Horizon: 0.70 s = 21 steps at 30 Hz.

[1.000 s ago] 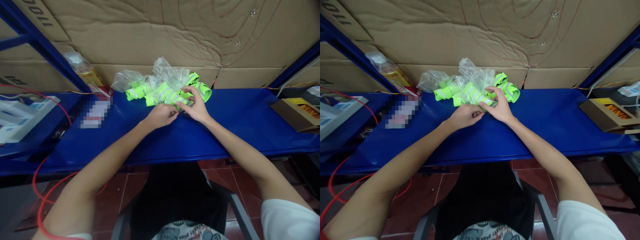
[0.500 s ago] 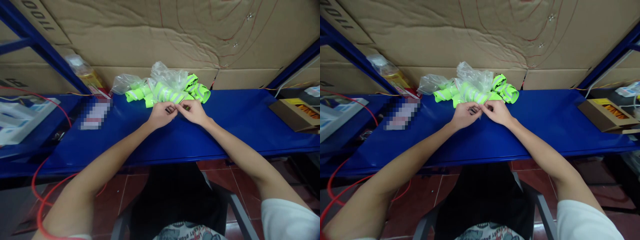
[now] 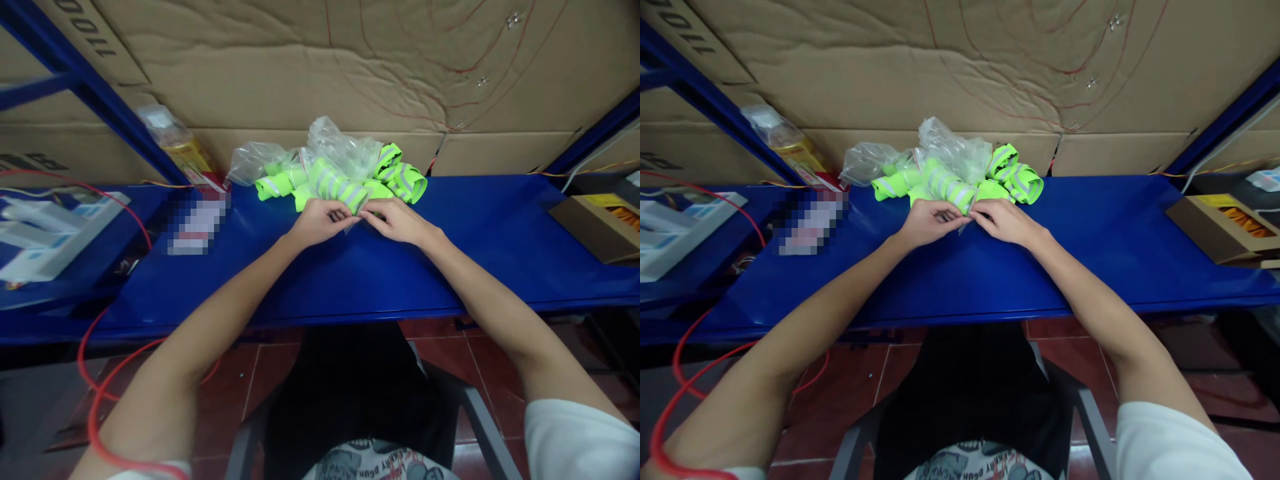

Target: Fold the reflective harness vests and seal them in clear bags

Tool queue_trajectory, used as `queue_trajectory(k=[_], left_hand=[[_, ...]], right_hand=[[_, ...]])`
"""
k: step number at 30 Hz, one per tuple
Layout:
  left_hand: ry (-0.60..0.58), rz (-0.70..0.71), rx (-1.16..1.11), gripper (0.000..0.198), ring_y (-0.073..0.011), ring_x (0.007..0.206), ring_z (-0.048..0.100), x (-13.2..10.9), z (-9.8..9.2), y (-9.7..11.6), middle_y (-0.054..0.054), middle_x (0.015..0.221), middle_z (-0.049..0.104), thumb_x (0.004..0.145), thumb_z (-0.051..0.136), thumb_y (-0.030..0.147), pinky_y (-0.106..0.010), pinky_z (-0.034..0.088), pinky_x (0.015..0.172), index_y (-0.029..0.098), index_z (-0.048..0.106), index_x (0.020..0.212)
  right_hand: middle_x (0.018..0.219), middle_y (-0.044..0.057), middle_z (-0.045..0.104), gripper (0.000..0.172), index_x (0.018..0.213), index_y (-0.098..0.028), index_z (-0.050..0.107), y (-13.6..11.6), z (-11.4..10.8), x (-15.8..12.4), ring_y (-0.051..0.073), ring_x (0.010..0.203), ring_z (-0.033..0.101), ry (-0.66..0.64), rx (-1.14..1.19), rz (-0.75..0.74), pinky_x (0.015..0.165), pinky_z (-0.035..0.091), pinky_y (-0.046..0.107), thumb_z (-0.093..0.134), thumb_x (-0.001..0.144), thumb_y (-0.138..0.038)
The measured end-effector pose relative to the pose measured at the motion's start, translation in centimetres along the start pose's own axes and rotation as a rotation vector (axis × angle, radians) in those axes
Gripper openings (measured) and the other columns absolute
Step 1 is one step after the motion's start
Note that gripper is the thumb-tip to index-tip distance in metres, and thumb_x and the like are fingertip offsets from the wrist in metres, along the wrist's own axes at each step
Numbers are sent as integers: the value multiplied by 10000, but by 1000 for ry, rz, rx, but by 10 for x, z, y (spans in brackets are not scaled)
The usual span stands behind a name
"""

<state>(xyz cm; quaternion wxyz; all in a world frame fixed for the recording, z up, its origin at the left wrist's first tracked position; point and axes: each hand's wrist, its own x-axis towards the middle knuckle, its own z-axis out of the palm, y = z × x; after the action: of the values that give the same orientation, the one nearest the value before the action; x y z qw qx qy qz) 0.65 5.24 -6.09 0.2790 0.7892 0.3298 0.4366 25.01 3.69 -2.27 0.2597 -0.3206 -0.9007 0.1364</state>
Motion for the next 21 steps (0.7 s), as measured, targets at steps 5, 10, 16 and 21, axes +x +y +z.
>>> queue_trajectory(k=[5,10,16,21], left_hand=[[21,30,18,216,-149,578,726,0,2,-2,-42,710,792,903,790,396,-249,587,561,185,827,873],[113,213,414,172,-137,593,677,-5,12,9,-34,760,781,941,667,276,-282,564,621,184,771,841],[141,229,364,129,-120,583,623,-4,22,17,22,643,662,885,659,219,-261,548,634,204,649,757],[139,139,245,150,-91,476,532,-3,20,18,62,548,602,784,700,170,-242,483,556,206,594,685]], right_hand=[[974,99,755,349,982,-199,704,0,-2,0,240,865,664,-10,-3,-34,825,452,365,449,1108,-401],[914,72,725,296,910,-209,663,-4,0,0,220,820,633,36,-53,-25,797,432,353,446,1073,-329],[742,18,654,161,711,-226,541,-12,7,2,173,683,551,174,-18,85,709,393,334,550,870,-248],[677,9,610,189,631,-230,502,-7,4,3,163,646,521,148,-24,104,693,375,340,575,803,-254]])
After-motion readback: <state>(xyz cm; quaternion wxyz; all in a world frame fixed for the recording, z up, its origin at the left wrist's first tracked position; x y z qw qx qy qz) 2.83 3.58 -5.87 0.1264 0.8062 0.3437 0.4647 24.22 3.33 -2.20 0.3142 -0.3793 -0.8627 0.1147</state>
